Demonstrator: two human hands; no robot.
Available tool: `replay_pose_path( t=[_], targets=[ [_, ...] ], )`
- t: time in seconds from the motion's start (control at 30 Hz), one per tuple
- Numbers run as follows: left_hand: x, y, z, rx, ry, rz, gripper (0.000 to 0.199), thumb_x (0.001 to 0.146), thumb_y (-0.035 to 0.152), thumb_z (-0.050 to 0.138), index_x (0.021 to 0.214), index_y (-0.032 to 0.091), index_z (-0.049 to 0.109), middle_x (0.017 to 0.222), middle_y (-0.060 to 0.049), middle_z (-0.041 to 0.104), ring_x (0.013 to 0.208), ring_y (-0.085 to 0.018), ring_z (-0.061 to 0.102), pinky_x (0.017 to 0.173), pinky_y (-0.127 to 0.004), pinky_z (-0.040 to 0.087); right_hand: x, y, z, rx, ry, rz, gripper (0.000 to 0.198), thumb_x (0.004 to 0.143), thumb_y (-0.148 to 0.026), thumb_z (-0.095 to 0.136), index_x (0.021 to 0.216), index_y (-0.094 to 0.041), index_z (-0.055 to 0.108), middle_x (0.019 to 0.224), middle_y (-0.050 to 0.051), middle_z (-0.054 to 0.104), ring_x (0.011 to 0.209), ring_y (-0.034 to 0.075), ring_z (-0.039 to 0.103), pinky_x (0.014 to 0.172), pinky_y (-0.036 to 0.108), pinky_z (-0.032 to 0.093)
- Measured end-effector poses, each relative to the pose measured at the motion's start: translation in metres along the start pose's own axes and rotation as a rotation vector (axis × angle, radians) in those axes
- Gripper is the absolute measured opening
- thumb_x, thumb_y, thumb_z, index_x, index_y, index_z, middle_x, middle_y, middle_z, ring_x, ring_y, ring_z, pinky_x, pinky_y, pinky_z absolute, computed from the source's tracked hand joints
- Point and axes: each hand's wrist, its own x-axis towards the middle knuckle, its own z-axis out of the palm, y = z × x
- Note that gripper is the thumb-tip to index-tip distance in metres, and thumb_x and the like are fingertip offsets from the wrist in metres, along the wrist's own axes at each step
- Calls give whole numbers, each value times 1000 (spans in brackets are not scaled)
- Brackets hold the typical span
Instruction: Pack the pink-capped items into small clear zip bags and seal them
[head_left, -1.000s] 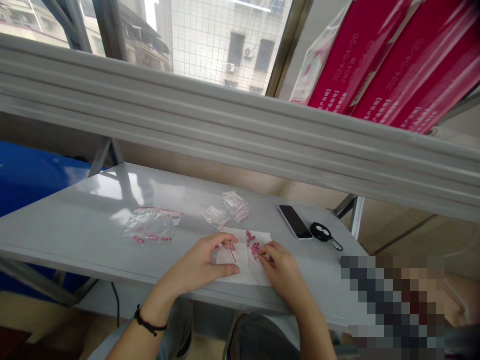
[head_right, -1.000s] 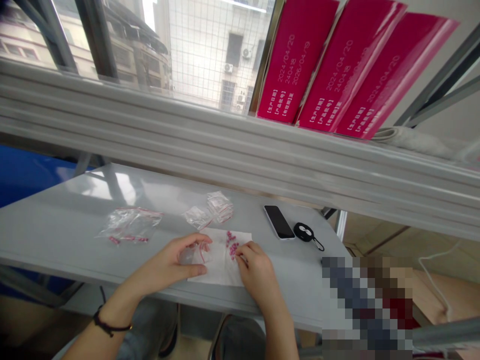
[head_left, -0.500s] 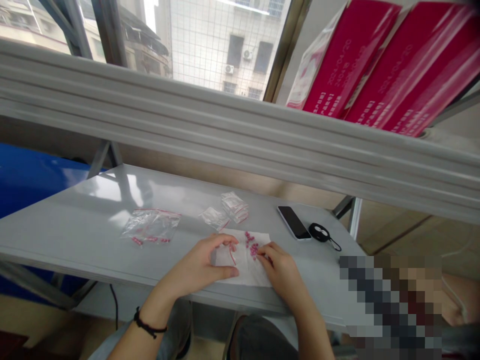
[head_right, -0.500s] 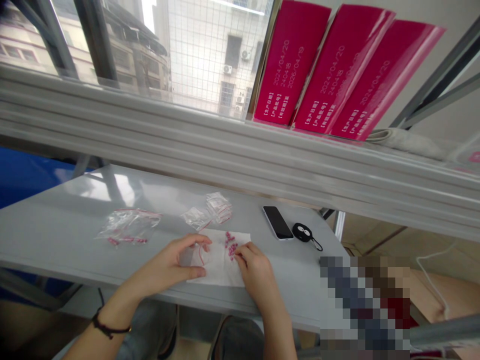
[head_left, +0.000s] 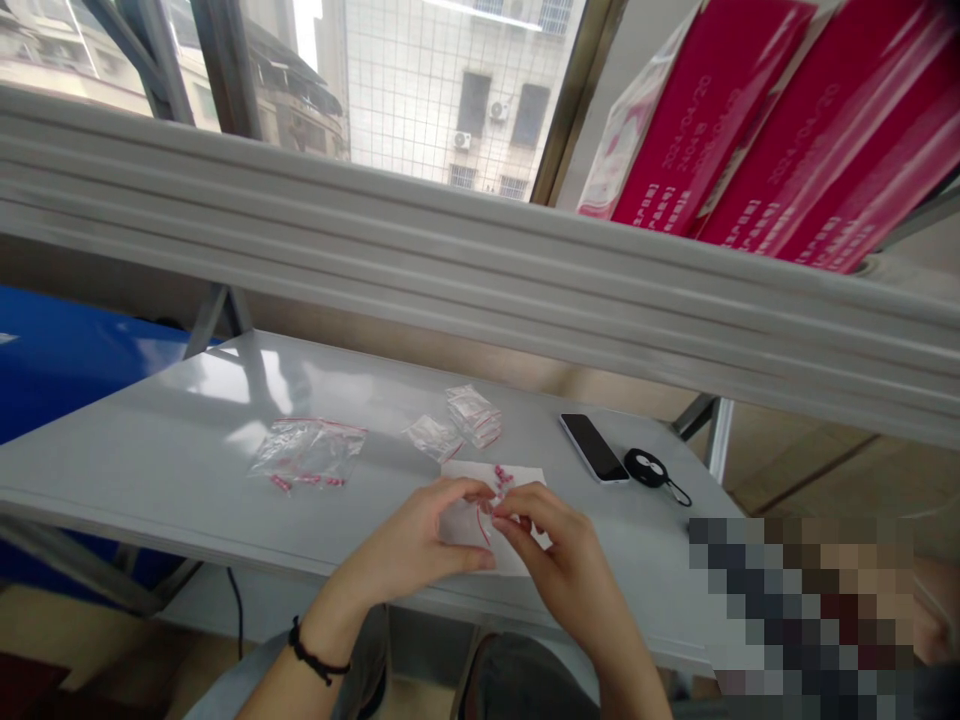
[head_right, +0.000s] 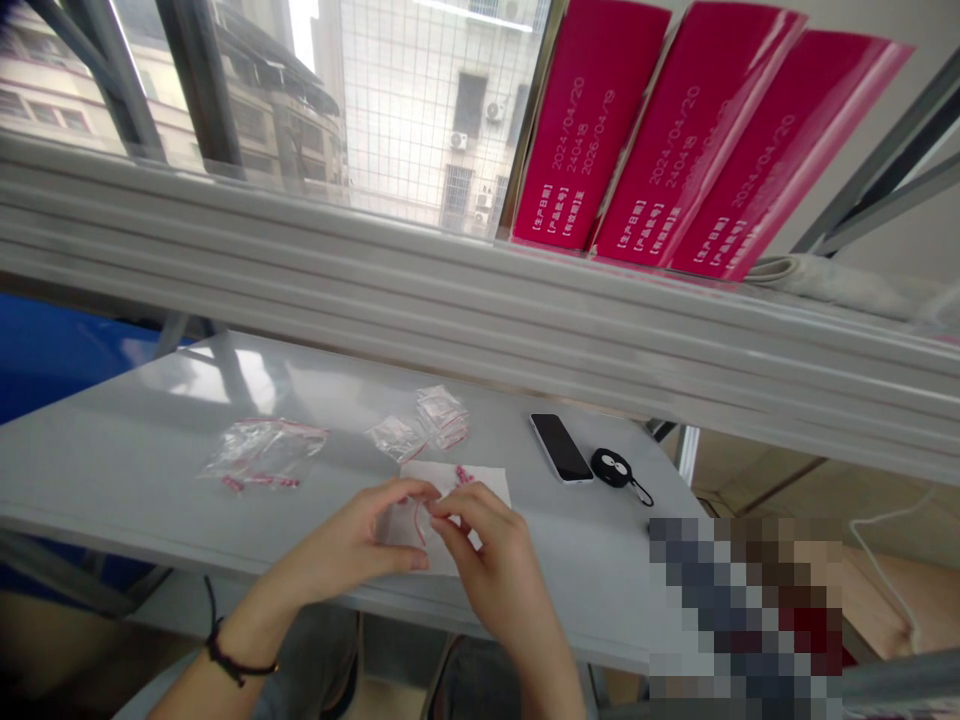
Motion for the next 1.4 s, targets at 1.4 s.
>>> replay_pose_path(
  t=[1.4],
  targets=[
    [4,-2,10,-2,37,51,55,74,22,83,126,28,66,125,-3,68,117,-24,60,105,-36,42,0,-4,6,53,-23,19,19,99,-26,56,105,-25,74,95,4,69,87,18,63,78,29,49]
  ],
)
